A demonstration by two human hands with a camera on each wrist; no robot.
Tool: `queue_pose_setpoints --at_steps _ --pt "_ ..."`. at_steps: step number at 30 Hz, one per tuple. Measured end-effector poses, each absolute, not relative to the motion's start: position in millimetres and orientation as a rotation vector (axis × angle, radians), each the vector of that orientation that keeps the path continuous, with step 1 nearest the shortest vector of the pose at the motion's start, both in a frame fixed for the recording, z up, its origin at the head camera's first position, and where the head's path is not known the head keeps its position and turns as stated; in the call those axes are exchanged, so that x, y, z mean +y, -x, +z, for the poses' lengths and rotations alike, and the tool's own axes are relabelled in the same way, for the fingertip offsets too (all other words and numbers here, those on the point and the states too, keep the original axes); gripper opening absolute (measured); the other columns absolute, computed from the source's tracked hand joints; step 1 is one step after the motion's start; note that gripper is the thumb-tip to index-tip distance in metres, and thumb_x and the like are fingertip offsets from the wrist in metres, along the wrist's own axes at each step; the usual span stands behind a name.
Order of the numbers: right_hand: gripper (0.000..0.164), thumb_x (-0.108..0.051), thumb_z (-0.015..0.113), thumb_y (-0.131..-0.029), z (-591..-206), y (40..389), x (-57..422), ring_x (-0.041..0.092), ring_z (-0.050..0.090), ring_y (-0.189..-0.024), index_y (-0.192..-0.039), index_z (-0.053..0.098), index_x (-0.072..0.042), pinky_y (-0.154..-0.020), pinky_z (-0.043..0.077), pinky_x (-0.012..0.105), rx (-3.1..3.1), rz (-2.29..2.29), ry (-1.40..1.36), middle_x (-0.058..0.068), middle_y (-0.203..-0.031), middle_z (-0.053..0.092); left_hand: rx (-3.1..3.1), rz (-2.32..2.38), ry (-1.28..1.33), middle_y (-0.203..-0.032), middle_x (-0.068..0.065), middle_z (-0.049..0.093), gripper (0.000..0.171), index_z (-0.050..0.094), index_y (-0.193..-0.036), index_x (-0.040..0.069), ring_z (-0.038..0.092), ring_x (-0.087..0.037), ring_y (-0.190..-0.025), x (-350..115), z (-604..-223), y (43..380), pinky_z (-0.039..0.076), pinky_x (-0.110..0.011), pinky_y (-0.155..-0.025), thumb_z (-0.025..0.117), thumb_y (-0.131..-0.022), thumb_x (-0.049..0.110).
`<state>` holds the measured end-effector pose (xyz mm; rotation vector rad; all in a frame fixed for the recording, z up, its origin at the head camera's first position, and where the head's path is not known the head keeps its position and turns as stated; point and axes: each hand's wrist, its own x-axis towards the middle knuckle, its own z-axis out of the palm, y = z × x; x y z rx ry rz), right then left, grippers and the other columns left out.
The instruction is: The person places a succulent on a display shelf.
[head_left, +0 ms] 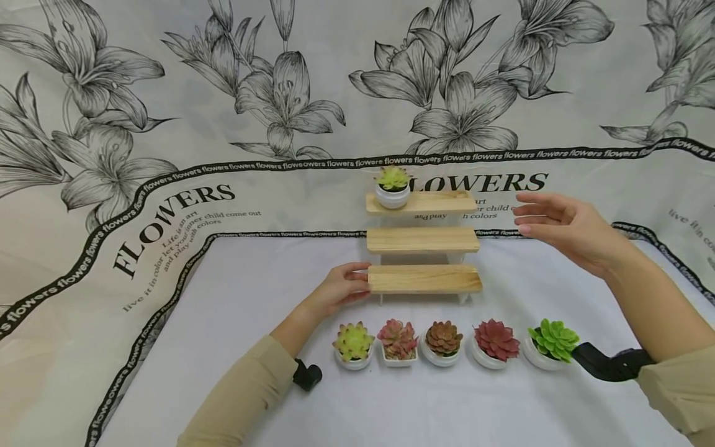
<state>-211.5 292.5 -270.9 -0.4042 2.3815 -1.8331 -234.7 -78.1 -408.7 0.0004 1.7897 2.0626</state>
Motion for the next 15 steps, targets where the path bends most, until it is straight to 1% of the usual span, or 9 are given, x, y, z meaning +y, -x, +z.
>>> queue_pose_setpoints --at_steps 3,5,7,10,15 --pt "0.049 0.003 0.056 -0.090 -274.4 208.3 296.0 0.004 0.054 -0.104 -0.131 0.048 -0.023 -0.081 0.048 0.013 2.431 -1.760 0.425 -0.010 -0.115 0.056 1.783 2.080 0.004 -0.103 -0.013 0.056 0.051 0.046 -0.133 -0.002 0.059 -0.015 -0.083 -77.8 -409.5 234.9 0.054 -0.031 -0.083 0.055 -0.084 -0.014" --pt "0.051 0.005 0.055 -0.090 -277.6 205.8 300.2 0.005 0.054 -0.105 -0.133 0.046 -0.021 -0.081 0.048 0.013 2.449 -1.719 0.448 -0.009 -0.117 0.056 1.784 2.086 0.010 -0.104 -0.013 0.056 0.051 0.047 -0.133 -0.002 0.059 -0.016 -0.083 -77.6 -409.8 234.8 0.054 -0.032 -0.084 0.055 -0.083 -0.014" --pt "0.052 0.005 0.054 -0.090 -281.4 202.9 305.1 0.004 0.054 -0.106 -0.134 0.045 -0.021 -0.081 0.048 0.014 2.486 -1.659 0.471 -0.010 -0.117 0.056 1.788 2.086 0.011 -0.104 -0.014 0.056 0.051 0.047 -0.132 -0.003 0.059 -0.016 -0.083 -77.7 -410.1 234.7 0.054 -0.032 -0.084 0.055 -0.083 -0.014" --pt "0.055 0.009 0.052 -0.090 -288.1 198.6 315.7 0.005 0.054 -0.107 -0.137 0.042 -0.018 -0.082 0.049 0.015 2.440 -1.657 0.566 -0.007 -0.120 0.056 1.782 2.089 0.008 -0.105 -0.014 0.056 0.051 0.046 -0.133 -0.003 0.059 -0.016 -0.083 -77.7 -410.6 234.8 0.054 -0.032 -0.084 0.055 -0.083 -0.014" --pt "0.056 0.010 0.050 -0.090 -299.1 191.3 328.3 0.005 0.054 -0.108 -0.139 0.039 -0.013 -0.082 0.050 0.017 2.438 -1.630 0.600 -0.006 -0.123 0.054 1.778 2.090 0.001 -0.104 -0.014 0.056 0.051 0.046 -0.133 -0.003 0.059 -0.016 -0.083 -77.9 -411.6 235.0 0.055 -0.031 -0.082 0.055 -0.083 -0.014"
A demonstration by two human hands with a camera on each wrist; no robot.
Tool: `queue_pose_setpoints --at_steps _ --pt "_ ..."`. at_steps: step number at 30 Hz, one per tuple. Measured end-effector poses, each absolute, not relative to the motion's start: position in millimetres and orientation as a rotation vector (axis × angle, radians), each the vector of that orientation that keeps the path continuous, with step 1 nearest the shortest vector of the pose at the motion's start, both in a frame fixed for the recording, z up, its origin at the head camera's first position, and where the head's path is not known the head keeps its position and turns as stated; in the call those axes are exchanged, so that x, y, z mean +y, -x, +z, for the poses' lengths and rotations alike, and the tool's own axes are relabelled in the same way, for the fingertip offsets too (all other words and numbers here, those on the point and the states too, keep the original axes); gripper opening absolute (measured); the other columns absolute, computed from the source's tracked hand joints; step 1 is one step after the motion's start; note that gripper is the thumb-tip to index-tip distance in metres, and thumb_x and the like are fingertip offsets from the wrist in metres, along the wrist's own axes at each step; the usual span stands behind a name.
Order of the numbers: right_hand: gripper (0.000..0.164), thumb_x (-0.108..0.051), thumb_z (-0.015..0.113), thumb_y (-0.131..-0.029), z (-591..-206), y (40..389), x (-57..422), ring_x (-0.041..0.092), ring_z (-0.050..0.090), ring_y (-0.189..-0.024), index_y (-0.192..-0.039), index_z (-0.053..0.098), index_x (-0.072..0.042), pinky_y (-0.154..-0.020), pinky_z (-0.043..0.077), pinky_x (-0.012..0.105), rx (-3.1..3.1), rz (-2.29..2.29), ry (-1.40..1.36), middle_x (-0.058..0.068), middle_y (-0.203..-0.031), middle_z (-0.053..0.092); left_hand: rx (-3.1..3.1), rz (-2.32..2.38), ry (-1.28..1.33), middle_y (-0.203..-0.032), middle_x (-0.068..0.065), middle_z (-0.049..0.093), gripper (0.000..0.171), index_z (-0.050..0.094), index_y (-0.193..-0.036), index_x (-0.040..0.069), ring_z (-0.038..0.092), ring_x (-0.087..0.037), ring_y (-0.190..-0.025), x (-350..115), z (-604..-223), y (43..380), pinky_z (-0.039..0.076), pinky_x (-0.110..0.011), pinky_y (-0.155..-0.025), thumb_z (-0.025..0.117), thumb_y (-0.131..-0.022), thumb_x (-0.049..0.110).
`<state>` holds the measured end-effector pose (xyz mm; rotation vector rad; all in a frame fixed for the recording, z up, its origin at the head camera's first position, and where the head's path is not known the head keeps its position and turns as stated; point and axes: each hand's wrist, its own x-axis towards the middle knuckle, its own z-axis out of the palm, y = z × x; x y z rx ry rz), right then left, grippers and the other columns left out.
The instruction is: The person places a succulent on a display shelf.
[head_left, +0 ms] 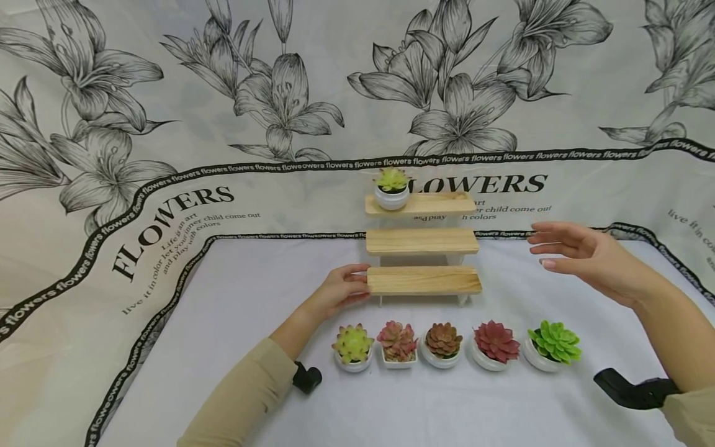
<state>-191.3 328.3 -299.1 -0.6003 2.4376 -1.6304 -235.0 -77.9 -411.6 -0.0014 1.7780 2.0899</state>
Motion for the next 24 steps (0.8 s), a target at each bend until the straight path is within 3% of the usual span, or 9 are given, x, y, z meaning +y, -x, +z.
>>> queue_pose_setpoints --at_steps 14,24 --pt "0.059 0.017 0.045 -0.088 -333.3 173.1 357.2 0.006 0.054 -0.110 -0.140 0.038 -0.010 -0.082 0.050 0.018 2.358 -1.654 0.682 -0.005 -0.126 0.054 1.783 2.093 0.032 -0.104 -0.013 0.057 0.052 0.047 -0.133 -0.002 0.060 -0.014 -0.081 -76.3 -408.1 234.9 0.055 -0.029 -0.080 0.055 -0.083 -0.014" --pt "0.056 0.011 0.047 -0.090 -355.5 155.9 371.8 0.003 0.053 -0.110 -0.142 0.033 -0.008 -0.080 0.051 0.021 2.370 -1.533 0.634 -0.014 -0.126 0.052 1.780 2.088 0.021 -0.104 -0.013 0.057 0.051 0.047 -0.132 -0.002 0.059 -0.014 -0.080 -76.7 -411.7 235.2 0.054 -0.032 -0.083 0.055 -0.084 -0.013"
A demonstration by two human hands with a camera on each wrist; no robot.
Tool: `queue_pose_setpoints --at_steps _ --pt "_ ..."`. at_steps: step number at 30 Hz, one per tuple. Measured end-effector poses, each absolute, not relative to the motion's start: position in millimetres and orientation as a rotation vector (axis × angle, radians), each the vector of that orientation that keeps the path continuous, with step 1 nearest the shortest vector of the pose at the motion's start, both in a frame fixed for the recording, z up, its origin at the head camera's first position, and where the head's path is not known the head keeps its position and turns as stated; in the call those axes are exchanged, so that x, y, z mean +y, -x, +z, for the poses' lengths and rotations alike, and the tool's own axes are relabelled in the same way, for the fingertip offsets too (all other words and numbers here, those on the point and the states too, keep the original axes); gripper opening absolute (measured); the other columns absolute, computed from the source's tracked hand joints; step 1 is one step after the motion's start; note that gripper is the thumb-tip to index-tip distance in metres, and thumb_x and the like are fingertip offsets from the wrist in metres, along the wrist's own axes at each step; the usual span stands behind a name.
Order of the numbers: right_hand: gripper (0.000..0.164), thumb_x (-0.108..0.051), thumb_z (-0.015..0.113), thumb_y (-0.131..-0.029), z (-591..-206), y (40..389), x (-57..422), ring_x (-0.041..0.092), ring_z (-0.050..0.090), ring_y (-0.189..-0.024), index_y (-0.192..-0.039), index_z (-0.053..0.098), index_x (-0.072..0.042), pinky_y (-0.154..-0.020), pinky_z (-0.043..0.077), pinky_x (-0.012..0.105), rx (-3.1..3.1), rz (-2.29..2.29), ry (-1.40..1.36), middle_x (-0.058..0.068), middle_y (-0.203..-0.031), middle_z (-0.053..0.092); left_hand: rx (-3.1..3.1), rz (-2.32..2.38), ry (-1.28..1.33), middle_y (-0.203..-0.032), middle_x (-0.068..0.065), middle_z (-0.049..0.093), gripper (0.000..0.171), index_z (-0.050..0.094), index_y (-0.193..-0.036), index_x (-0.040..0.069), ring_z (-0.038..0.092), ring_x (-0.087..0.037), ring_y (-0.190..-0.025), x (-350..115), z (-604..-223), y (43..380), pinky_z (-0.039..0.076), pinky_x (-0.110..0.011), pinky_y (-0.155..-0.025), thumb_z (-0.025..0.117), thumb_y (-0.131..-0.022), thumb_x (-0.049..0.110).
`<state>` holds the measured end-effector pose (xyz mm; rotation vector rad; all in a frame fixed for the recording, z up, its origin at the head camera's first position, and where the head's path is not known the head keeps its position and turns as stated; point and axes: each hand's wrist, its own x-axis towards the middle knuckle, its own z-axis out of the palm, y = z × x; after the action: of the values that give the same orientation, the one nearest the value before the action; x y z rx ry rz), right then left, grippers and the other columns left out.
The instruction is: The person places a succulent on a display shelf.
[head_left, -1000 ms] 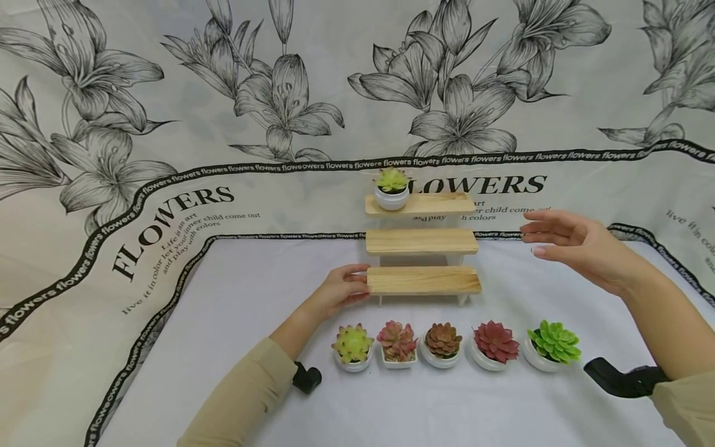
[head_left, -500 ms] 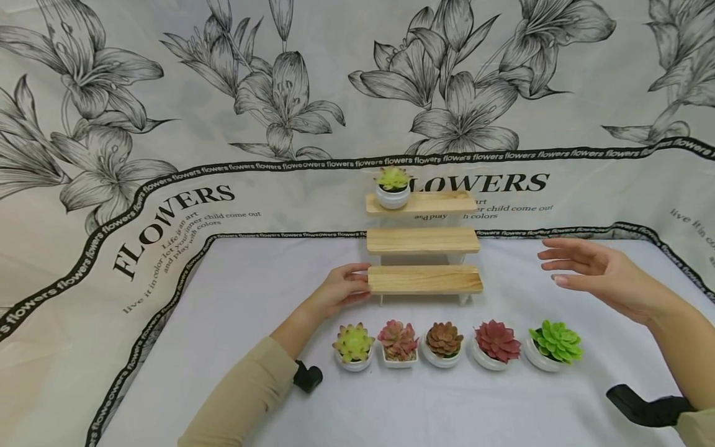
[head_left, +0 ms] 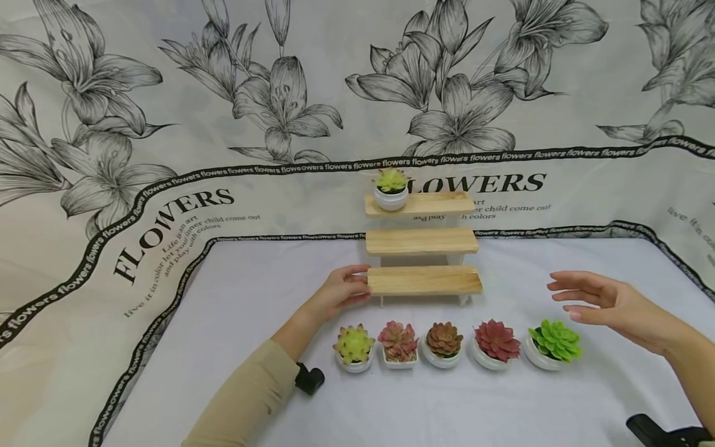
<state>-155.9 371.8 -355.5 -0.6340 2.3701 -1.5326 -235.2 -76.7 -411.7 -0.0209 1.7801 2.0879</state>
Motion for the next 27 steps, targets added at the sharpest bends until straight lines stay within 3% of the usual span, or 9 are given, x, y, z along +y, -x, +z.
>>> queue_pose_setpoints --at_steps 11,21,27 --pt "0.054 0.014 0.038 -0.091 -386.1 145.1 380.8 0.006 0.050 -0.116 -0.142 0.029 -0.002 -0.088 0.049 0.021 2.037 -1.759 0.645 -0.004 -0.134 0.049 1.784 2.095 0.030 -0.101 -0.011 0.057 0.051 0.048 -0.132 -0.002 0.059 -0.014 -0.080 -79.3 -403.3 234.8 0.054 -0.033 -0.084 0.055 -0.083 -0.014" --pt "0.056 0.012 0.037 -0.093 -402.6 139.6 390.6 -0.003 0.045 -0.116 -0.144 0.033 -0.011 -0.088 0.048 0.019 1.948 -1.772 0.570 -0.012 -0.134 0.048 1.782 2.092 0.018 -0.100 -0.011 0.057 0.051 0.046 -0.133 -0.003 0.059 -0.014 -0.079 -79.0 -403.2 234.3 0.055 -0.031 -0.082 0.054 -0.083 -0.015" --pt "0.055 0.009 0.038 -0.093 -402.5 135.4 391.6 -0.013 0.037 -0.118 -0.145 0.029 -0.008 -0.088 0.044 0.014 1.964 -1.725 0.539 -0.020 -0.136 0.041 1.779 2.098 0.023 -0.101 -0.011 0.057 0.051 0.046 -0.132 -0.003 0.059 -0.014 -0.079 -78.2 -402.3 233.9 0.055 -0.030 -0.081 0.054 -0.083 -0.014"
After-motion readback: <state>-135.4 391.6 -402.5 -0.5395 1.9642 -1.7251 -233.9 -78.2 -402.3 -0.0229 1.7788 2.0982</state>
